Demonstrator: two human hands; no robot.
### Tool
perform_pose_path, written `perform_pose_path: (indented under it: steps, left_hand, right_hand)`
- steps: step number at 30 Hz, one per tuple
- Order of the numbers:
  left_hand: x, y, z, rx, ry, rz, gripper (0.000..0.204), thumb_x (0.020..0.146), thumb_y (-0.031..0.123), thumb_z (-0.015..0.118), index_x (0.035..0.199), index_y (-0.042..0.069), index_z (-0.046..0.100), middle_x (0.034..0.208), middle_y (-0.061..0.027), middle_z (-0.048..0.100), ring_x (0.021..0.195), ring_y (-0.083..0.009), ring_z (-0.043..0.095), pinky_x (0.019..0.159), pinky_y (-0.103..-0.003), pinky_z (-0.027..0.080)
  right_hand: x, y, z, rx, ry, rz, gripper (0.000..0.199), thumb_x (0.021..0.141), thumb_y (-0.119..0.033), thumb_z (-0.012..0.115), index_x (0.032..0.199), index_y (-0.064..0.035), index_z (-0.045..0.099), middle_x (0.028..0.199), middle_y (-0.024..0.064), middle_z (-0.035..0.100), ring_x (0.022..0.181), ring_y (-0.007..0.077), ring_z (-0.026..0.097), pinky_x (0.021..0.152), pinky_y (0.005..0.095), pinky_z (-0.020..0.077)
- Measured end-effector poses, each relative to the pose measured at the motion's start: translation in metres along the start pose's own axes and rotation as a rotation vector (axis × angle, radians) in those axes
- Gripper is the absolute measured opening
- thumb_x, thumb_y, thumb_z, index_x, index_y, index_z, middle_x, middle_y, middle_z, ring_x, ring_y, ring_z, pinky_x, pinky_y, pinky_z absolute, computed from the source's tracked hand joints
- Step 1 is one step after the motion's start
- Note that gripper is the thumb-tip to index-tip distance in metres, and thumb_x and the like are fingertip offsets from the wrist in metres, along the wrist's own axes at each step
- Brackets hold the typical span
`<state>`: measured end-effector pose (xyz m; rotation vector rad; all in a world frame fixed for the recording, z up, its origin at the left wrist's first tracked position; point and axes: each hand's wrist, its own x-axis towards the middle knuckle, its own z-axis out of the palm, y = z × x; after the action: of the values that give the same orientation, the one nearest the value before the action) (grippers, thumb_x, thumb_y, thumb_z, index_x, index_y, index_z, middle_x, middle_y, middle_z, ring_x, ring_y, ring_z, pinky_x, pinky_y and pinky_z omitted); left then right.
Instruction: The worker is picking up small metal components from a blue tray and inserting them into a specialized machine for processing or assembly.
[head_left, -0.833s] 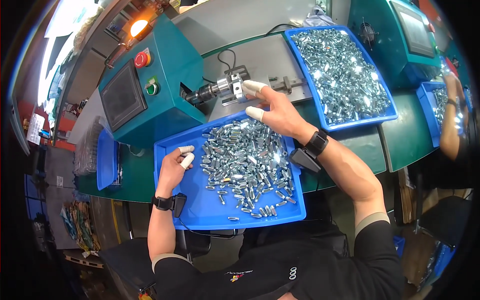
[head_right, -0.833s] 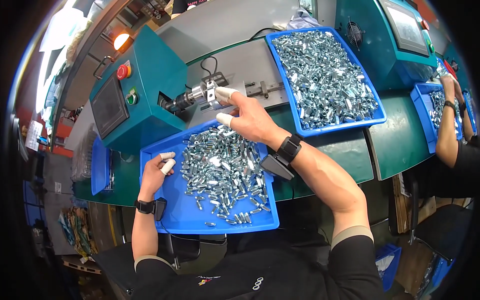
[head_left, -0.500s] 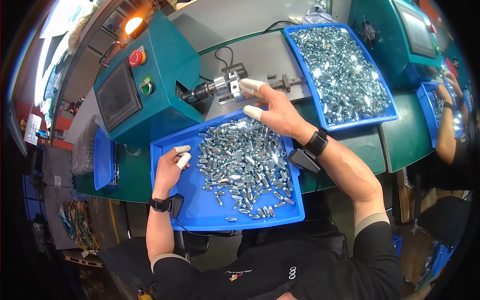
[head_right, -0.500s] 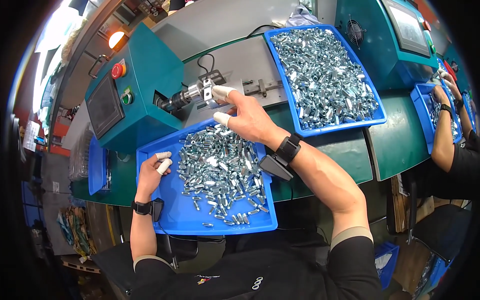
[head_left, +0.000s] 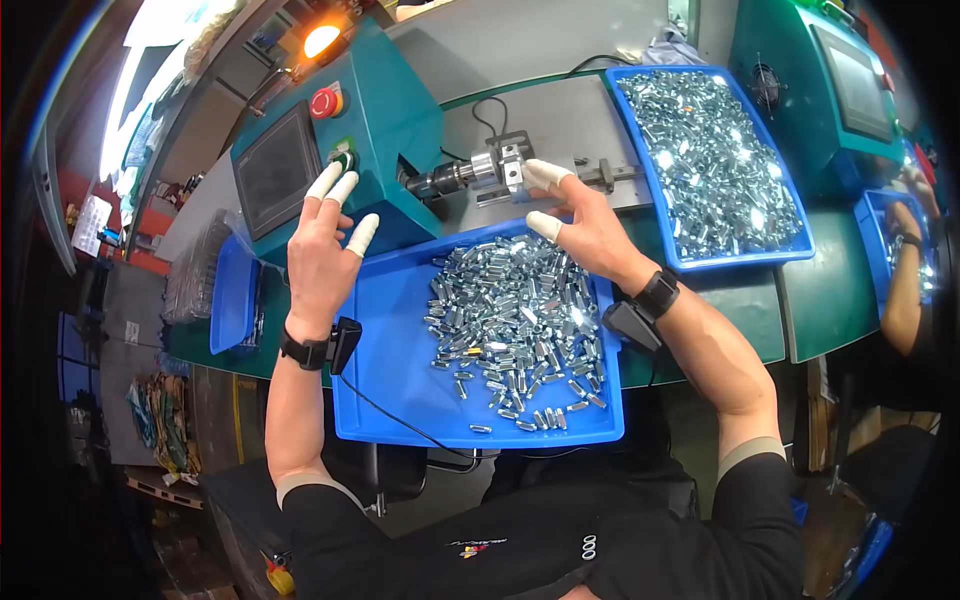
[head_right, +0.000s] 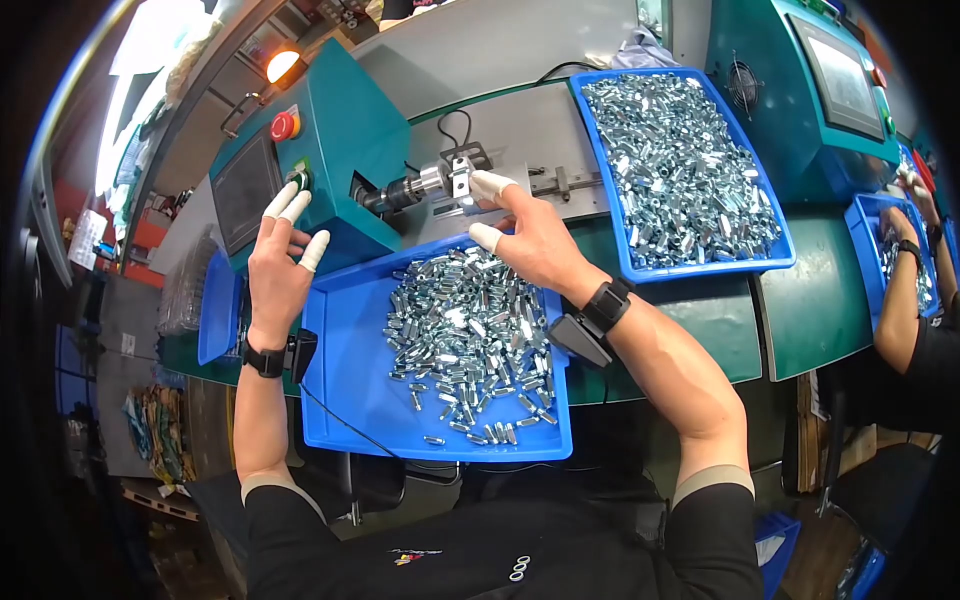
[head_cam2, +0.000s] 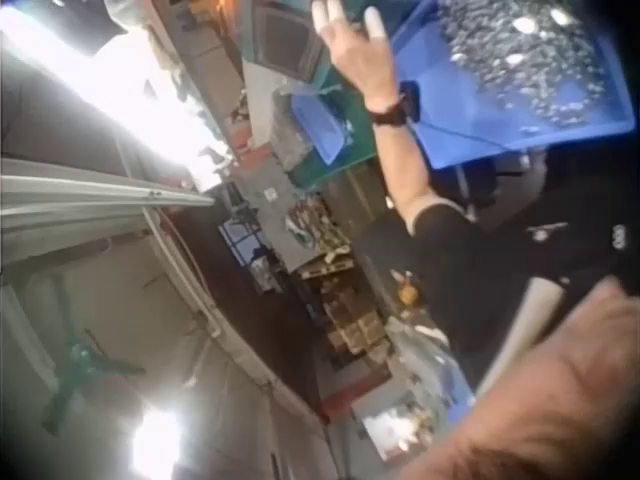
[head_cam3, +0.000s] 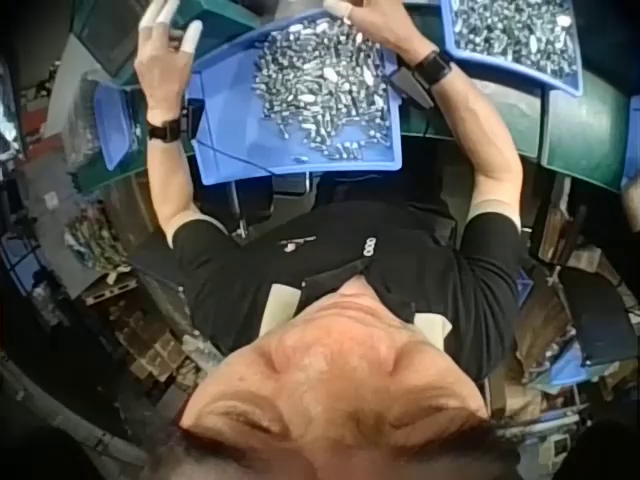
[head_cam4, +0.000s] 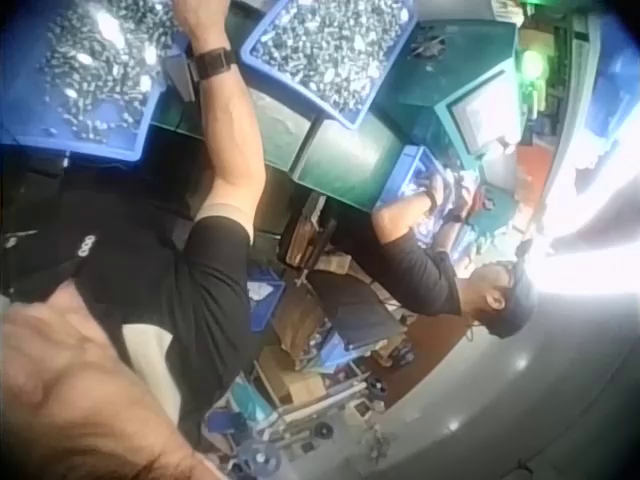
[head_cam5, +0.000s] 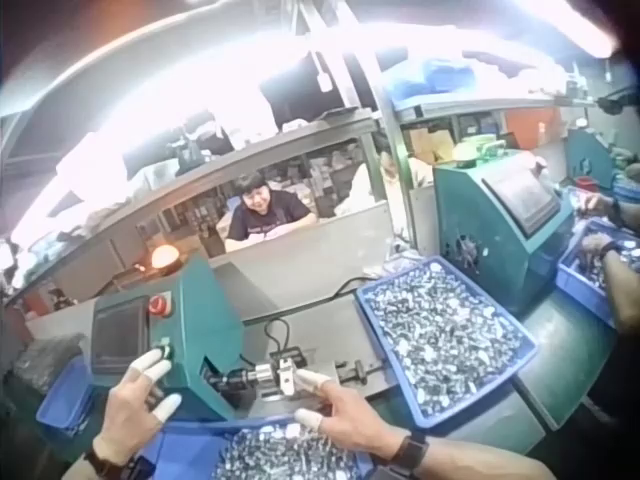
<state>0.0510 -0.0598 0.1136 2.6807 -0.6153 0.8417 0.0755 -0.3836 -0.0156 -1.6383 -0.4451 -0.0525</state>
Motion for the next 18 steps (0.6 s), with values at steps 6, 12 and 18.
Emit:
perform_pose_path:
  steps: [6,12,18]
  left_hand:
    - [0.011,-0.001,0.006,0.169,-0.068,-0.032,0.054,0.091,0.015,0.084,0.141,0.005,0.067,0.153,-0.0106,0.062,0.060,-0.0127,0.063,0.065,-0.029,0.057]
    - [0.005,0.002,0.009,0.165,-0.042,-0.016,0.055,0.088,0.021,0.086,0.138,0.006,0.069,0.152,-0.0128,0.062,0.058,-0.0166,0.063,0.065,-0.033,0.058]
    - [0.000,0.006,0.010,0.064,-0.027,-0.035,0.052,0.087,0.015,0.086,0.135,0.004,0.070,0.153,-0.0135,0.061,0.061,-0.0146,0.063,0.065,-0.031,0.058]
  right_hand:
    - [0.003,0.004,0.001,0.051,0.014,-0.018,0.073,0.096,-0.014,0.074,0.162,-0.0033,0.043,0.160,0.0128,0.056,0.142,0.0263,0.058,0.113,0.0396,0.0496]
    - [0.000,-0.001,0.000,0.040,0.015,-0.003,0.072,0.096,-0.014,0.073,0.161,-0.0022,0.044,0.158,0.0145,0.057,0.142,0.0264,0.059,0.112,0.0394,0.0502]
    - [0.001,0.000,0.000,0.032,-0.006,-0.008,0.072,0.096,-0.015,0.073,0.161,-0.0026,0.044,0.155,0.0163,0.060,0.140,0.0266,0.060,0.112,0.0401,0.0504]
